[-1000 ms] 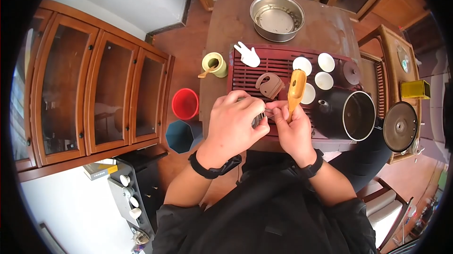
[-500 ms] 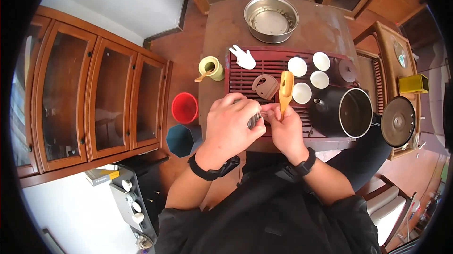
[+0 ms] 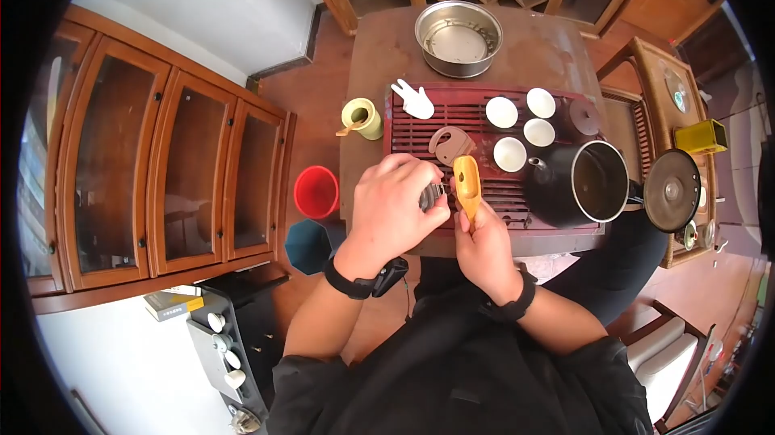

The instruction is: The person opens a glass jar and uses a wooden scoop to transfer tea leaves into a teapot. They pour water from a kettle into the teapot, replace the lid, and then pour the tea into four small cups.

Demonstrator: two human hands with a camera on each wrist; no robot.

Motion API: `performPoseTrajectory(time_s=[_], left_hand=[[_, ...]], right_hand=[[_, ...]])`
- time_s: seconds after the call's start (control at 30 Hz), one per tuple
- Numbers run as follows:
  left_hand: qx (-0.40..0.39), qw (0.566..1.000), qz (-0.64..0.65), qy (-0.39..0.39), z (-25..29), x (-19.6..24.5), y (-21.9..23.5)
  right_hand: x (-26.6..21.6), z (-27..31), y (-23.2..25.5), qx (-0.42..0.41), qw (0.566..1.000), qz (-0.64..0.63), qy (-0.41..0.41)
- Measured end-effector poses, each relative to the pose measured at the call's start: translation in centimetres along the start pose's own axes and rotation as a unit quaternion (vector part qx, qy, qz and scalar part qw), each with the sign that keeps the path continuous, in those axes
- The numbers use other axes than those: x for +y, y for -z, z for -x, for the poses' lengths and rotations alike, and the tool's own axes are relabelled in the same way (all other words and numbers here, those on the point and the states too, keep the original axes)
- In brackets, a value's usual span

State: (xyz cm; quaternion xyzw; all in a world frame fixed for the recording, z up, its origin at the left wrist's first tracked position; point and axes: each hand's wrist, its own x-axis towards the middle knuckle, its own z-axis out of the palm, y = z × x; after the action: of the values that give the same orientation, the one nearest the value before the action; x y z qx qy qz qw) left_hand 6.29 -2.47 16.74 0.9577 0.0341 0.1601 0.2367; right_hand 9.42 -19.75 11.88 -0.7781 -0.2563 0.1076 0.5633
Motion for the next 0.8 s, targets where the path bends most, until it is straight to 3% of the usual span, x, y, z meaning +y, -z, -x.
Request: performPoseTrajectory(time_s=[0.13,0.17,0.23,0.5,0.6,0.67,0.77,0.8], left_hand=[[0.005,1.000,0.030,-0.005,0.2,0.2,-0.7],[0.009,1.000,0.023,-0.005,0.2,0.2,-0.4],[0.004,1.000,0.013,0.006,0.3,0.6,0.0],[-0.002,1.000,-0.021,0.012,0.3,1.1,0.1],[-0.002,1.000,-0.015,0.003,0.5,0.5,-0.3],[-0.001,1.000,-0.015,-0.003,0.7,0.4,-0.5],[-0.004,1.000,-0.012,-0.005,0.9,0.1,-0.5],[-0.007,1.000,-0.012,-0.001,0.9,0.2,-0.4]], right_hand=[[-0.5,0.5,0.8,-0.024,0.999,0.000,-0.048],[-0.7,0.3,0.9,-0.060,0.993,-0.022,-0.099],[-0.8,0.1,1.1,-0.088,0.992,-0.011,-0.095],[0.0,1.1,1.5,-0.073,0.996,-0.014,0.058],[-1.6,3.5,3.8,-0.041,0.998,-0.049,0.016],[-3.6,5.5,6.5,-0.026,0.991,-0.131,0.007],[-7.0,6.8,12.7,0.017,0.981,-0.134,0.138],[-8.1,7.4,14.7,0.046,0.982,-0.132,0.130]])
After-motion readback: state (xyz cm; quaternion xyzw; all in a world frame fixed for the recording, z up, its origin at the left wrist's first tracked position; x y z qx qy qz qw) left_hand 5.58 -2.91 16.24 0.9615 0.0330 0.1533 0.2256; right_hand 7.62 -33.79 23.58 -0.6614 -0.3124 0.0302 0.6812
